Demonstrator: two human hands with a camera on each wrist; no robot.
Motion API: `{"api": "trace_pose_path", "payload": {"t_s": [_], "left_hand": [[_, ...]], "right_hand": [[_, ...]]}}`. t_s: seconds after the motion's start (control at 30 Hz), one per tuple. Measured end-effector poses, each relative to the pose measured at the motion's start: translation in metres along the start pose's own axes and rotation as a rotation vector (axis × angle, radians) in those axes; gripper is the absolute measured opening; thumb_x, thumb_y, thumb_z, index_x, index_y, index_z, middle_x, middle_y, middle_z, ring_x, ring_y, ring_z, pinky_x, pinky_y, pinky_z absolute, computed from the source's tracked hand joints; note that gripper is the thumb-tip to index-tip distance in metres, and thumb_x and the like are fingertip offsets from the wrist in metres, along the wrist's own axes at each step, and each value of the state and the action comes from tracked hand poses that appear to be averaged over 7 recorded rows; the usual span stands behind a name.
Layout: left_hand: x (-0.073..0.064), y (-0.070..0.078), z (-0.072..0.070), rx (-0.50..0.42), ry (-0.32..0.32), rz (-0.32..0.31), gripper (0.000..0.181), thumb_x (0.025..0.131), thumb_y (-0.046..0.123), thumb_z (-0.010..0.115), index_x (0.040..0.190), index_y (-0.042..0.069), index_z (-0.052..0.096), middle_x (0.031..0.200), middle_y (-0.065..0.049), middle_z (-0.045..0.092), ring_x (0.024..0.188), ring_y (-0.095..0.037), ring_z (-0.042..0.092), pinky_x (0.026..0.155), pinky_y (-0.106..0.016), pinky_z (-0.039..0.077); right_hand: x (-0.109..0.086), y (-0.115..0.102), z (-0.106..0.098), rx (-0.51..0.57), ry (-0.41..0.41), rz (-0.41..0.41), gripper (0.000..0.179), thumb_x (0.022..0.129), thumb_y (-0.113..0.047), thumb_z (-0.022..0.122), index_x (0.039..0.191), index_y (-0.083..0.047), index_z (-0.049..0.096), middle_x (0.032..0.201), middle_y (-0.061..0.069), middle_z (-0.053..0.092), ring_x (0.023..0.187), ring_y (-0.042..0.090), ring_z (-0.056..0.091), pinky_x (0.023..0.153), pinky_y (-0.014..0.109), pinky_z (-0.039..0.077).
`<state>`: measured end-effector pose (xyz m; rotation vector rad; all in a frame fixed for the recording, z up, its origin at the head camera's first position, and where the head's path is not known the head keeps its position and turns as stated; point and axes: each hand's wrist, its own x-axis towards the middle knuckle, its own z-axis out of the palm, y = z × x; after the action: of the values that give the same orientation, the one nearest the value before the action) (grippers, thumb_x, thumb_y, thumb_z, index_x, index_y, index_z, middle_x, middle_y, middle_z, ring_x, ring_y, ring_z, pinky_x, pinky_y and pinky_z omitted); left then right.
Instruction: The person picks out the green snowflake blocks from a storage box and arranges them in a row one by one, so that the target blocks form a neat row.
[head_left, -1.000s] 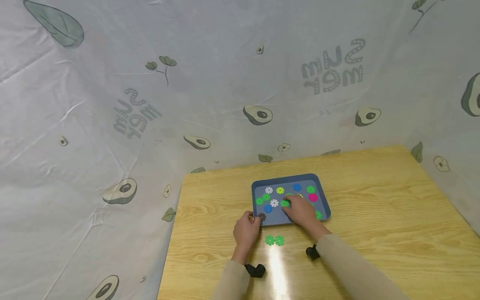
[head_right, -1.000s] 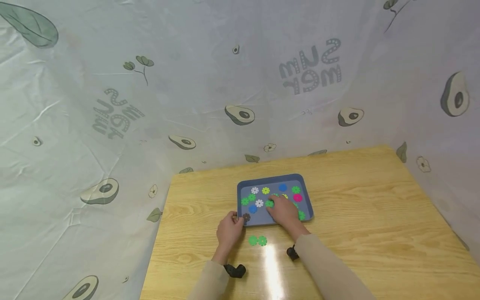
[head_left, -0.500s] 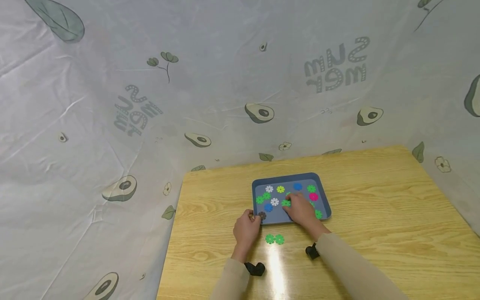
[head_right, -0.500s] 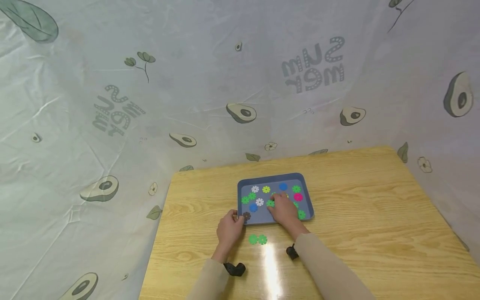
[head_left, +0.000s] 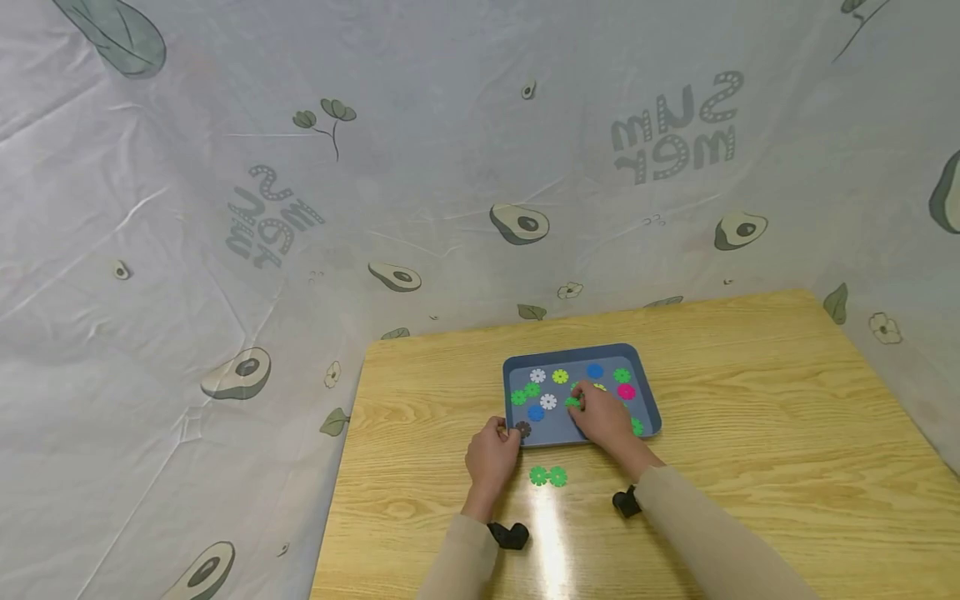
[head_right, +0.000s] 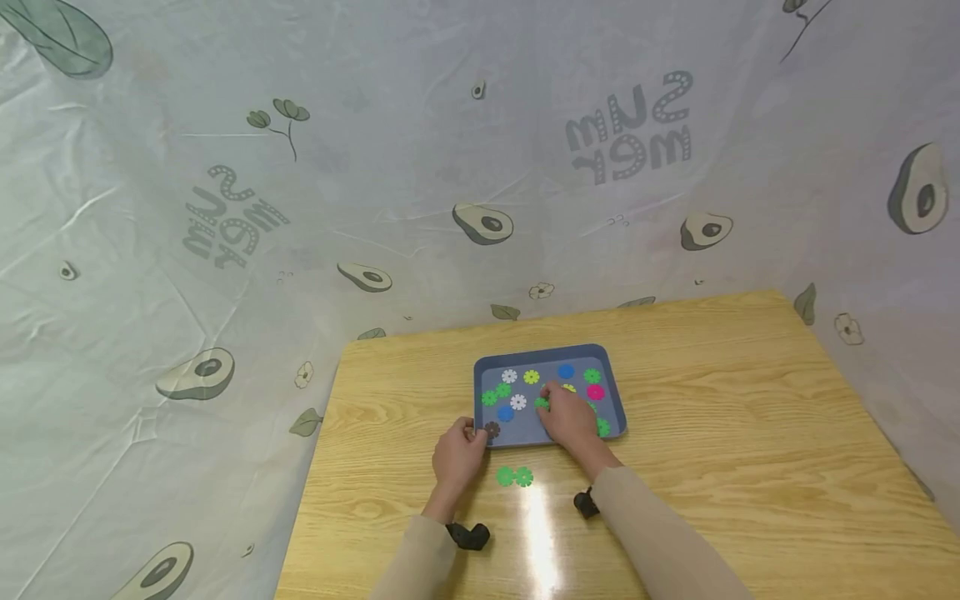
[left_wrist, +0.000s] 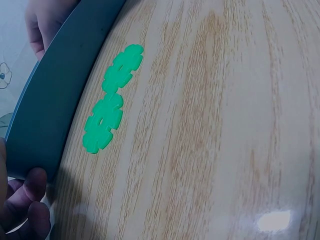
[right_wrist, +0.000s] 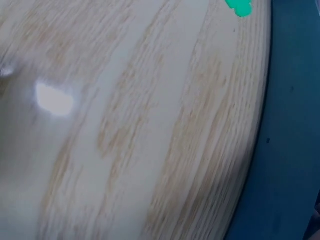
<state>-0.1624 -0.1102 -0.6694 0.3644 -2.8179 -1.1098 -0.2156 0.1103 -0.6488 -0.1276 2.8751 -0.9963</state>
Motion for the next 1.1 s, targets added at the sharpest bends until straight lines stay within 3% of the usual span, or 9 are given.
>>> {"api": "trace_pose_path", "payload": {"t_s": [0.3, 0.7, 0.9, 1.1], "left_hand": [[-0.002, -0.003, 0.002, 0.005, 0.001, 0.009, 0.027, 0.089, 0.028, 0.065, 0.108, 0.011, 0.075, 0.063, 0.012, 0.057, 0.05, -0.01, 0.049, 0.048, -0.033, 0.036], [-0.001, -0.005, 0.004, 0.006, 0.011, 0.014, 0.026, 0.089, 0.028, 0.065, 0.107, 0.012, 0.075, 0.063, 0.011, 0.057, 0.05, -0.01, 0.049, 0.048, -0.032, 0.036], [-0.001, -0.004, 0.004, 0.006, 0.008, 0.017, 0.026, 0.091, 0.028, 0.066, 0.108, 0.012, 0.075, 0.063, 0.011, 0.057, 0.05, -0.01, 0.05, 0.048, -0.033, 0.037], [0.0, -0.004, 0.004, 0.006, 0.009, 0.022, 0.026, 0.091, 0.029, 0.065, 0.108, 0.012, 0.075, 0.063, 0.011, 0.057, 0.051, -0.01, 0.05, 0.049, -0.033, 0.037]], "right_hand": [[-0.009, 0.001, -0.004, 0.094, 0.063, -0.039, 0.019, 0.096, -0.02, 0.071, 0.111, -0.009, 0.068, 0.087, 0.001, 0.067, 0.067, 0.017, 0.058, 0.061, 0.037, 0.047], [-0.027, 0.005, -0.003, 0.185, 0.147, -0.092, 0.02, 0.096, -0.022, 0.073, 0.111, -0.009, 0.07, 0.09, -0.002, 0.068, 0.065, 0.013, 0.055, 0.069, 0.038, 0.048], [-0.042, 0.004, -0.004, 0.247, 0.153, -0.071, 0.022, 0.096, -0.023, 0.074, 0.114, -0.011, 0.071, 0.094, 0.001, 0.069, 0.049, 0.013, 0.043, 0.062, 0.034, 0.045], [-0.055, 0.004, -0.008, 0.268, 0.167, -0.119, 0.019, 0.095, -0.021, 0.073, 0.112, -0.011, 0.071, 0.092, -0.001, 0.069, 0.049, 0.011, 0.041, 0.054, 0.03, 0.04]]}}
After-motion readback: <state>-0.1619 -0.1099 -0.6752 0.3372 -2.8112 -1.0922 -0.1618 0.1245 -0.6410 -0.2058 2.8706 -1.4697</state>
